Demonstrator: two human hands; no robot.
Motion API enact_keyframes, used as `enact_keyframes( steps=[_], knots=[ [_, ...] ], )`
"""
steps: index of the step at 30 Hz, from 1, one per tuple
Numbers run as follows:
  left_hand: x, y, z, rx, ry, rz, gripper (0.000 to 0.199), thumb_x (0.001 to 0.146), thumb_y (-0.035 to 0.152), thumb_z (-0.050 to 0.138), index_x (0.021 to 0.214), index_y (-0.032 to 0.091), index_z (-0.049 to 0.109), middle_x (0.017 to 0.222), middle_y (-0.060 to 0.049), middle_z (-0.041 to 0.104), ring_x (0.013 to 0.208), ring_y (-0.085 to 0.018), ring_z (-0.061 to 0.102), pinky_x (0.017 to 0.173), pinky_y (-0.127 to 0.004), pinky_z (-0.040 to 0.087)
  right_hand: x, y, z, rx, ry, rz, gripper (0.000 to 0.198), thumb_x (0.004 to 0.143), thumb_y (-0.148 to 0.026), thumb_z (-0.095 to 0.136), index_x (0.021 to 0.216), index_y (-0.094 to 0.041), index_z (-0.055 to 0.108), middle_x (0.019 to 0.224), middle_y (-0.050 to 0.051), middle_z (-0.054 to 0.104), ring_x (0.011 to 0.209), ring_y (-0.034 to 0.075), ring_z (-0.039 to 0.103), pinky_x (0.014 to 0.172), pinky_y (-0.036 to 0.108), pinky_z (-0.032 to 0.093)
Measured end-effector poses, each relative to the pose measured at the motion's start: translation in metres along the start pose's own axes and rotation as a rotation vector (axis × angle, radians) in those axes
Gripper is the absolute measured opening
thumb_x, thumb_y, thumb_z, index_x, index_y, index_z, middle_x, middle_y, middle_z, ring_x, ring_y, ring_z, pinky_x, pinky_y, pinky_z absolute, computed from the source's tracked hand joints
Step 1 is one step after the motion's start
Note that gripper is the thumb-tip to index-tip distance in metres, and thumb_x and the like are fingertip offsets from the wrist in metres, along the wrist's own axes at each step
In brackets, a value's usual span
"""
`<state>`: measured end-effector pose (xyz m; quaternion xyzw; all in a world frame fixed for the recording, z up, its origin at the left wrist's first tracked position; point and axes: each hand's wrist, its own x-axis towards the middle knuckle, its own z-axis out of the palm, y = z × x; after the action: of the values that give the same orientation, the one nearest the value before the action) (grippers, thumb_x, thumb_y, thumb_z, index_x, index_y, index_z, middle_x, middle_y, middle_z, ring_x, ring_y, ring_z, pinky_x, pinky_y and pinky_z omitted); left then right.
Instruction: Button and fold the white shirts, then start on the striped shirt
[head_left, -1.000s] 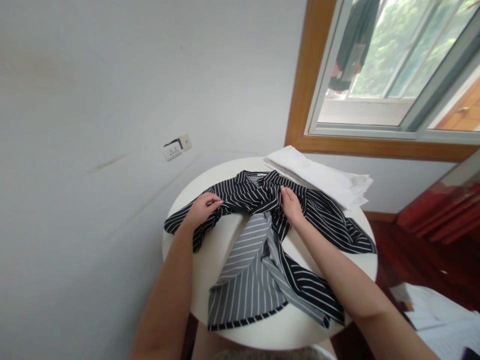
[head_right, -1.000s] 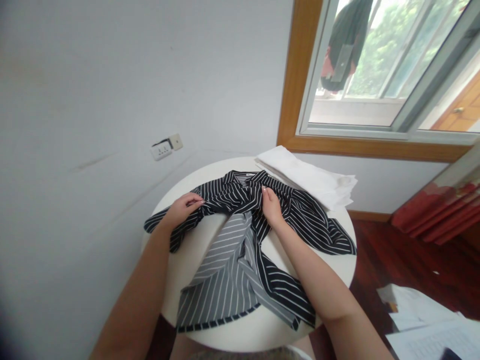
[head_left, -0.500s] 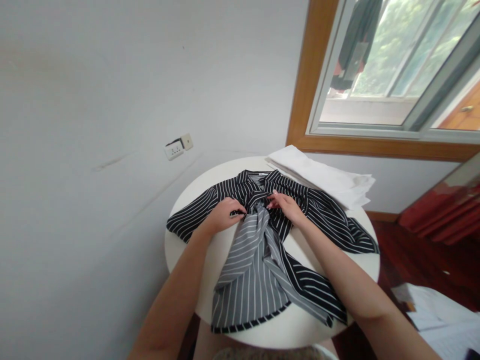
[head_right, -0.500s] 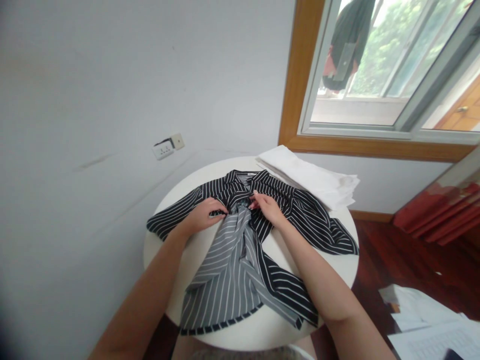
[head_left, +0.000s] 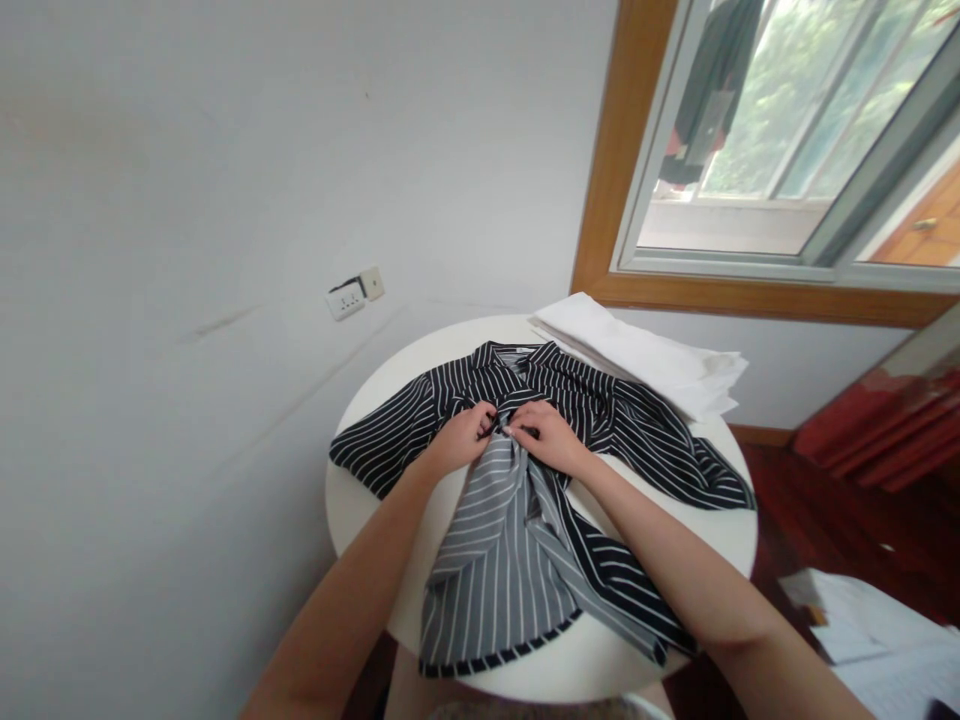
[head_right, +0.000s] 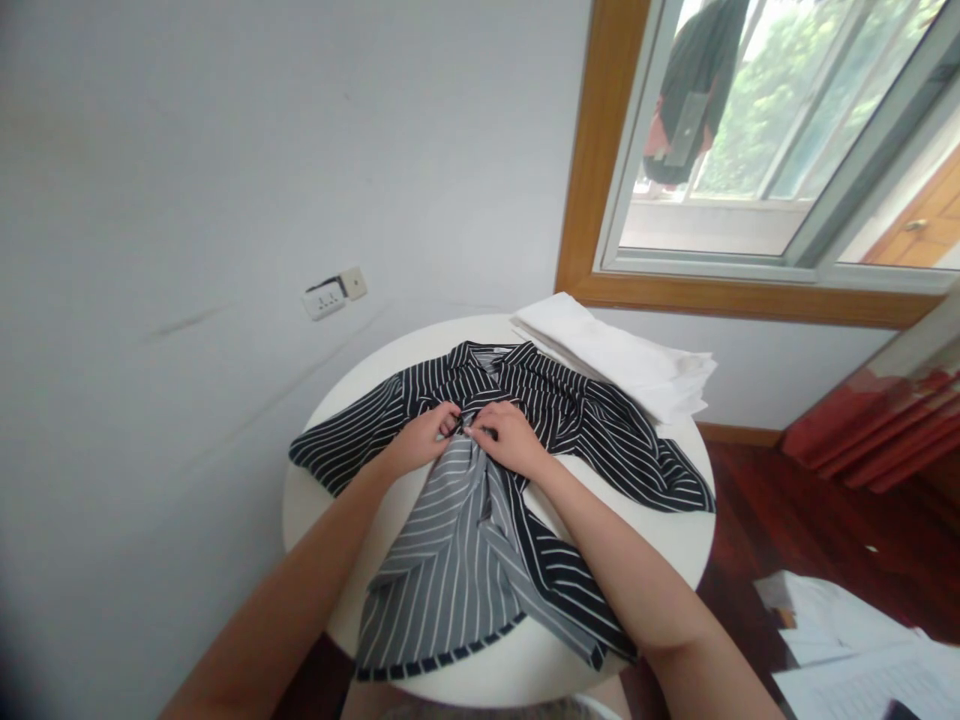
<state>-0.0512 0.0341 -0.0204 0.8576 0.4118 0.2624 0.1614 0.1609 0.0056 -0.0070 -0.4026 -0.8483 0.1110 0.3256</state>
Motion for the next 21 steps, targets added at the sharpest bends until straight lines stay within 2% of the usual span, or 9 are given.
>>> enact_keyframes(
  steps=[3,5,9,11,14,16,18,21],
  knots=[
    [0.0,0.0,-0.004,-0.037,0.028,-0.016,0.023,0.081,0.031,0.055,0.102,0.023,0.058,0.075,0.003,0.06,0.069,-0.013,0.056,0.067,-0.025,0.046,-0.004,0.002,0.002,-0.158,-0.125,-0.012,0.021,0.087,-0.035,0.057,0.078,-0.021,0.071,0.083,0.005,0.067,0.091,0.021,0.053,0.083,0.034,0.034],
    [0.0,0.003,-0.008,-0.062,0.055,-0.024,0.023,0.083,0.034,0.055,0.101,0.021,0.062,0.074,0.003,0.061,0.064,-0.012,0.055,0.064,-0.025,0.045,-0.005,0.002,0.003,-0.197,-0.135,0.001,0.015,0.084,-0.032,0.061,0.081,-0.022,0.071,0.085,0.005,0.067,0.092,0.022,0.052,0.083,0.035,0.033],
    [0.002,0.019,-0.013,-0.089,0.144,0.032,0.028,0.085,0.037,0.057,0.105,0.019,0.067,0.08,-0.002,0.065,0.072,-0.014,0.057,0.072,-0.028,0.046,-0.002,0.001,0.003,-0.042,-0.013,0.059,0.014,0.086,-0.026,0.055,0.089,-0.023,0.069,0.086,0.003,0.068,0.089,0.019,0.054,0.085,0.032,0.035],
    [0.002,0.028,-0.013,-0.064,0.144,0.113,0.032,0.084,0.039,0.059,0.109,0.02,0.066,0.083,-0.003,0.065,0.08,-0.017,0.056,0.08,-0.032,0.046,0.0,0.0,0.001,0.072,0.061,0.102,0.019,0.088,-0.026,0.049,0.082,-0.021,0.067,0.083,0.003,0.066,0.084,0.018,0.055,0.083,0.031,0.037],
    [0.001,0.036,-0.01,-0.055,0.091,0.191,0.043,0.084,0.042,0.06,0.121,0.02,0.06,0.089,-0.005,0.064,0.089,-0.019,0.055,0.087,-0.035,0.045,0.001,0.001,-0.001,0.241,0.14,0.212,0.038,0.093,-0.034,0.039,0.065,-0.02,0.06,0.071,0.001,0.061,0.074,0.016,0.055,0.074,0.027,0.041],
    [-0.001,0.038,-0.007,-0.098,0.06,0.188,0.045,0.085,0.041,0.059,0.125,0.02,0.057,0.096,-0.006,0.064,0.091,-0.019,0.055,0.087,-0.035,0.046,0.001,0.002,-0.001,0.307,0.16,0.274,0.046,0.093,-0.044,0.037,0.058,-0.02,0.055,0.061,-0.001,0.055,0.065,0.015,0.051,0.065,0.026,0.039],
    [-0.003,0.038,-0.006,-0.175,0.031,0.164,0.046,0.086,0.037,0.057,0.129,0.02,0.054,0.102,-0.007,0.064,0.089,-0.017,0.057,0.085,-0.033,0.047,0.0,0.003,0.0,0.303,0.168,0.287,0.047,0.089,-0.052,0.044,0.055,-0.02,0.051,0.056,-0.002,0.05,0.059,0.014,0.047,0.06,0.025,0.037],
    [-0.002,0.034,-0.008,-0.246,0.022,0.122,0.044,0.089,0.03,0.051,0.132,0.02,0.049,0.102,-0.006,0.066,0.088,-0.016,0.059,0.084,-0.031,0.047,0.001,0.004,0.0,0.299,0.173,0.234,0.041,0.085,-0.052,0.051,0.061,-0.02,0.055,0.063,-0.002,0.055,0.063,0.014,0.049,0.064,0.025,0.038]
  ],
)
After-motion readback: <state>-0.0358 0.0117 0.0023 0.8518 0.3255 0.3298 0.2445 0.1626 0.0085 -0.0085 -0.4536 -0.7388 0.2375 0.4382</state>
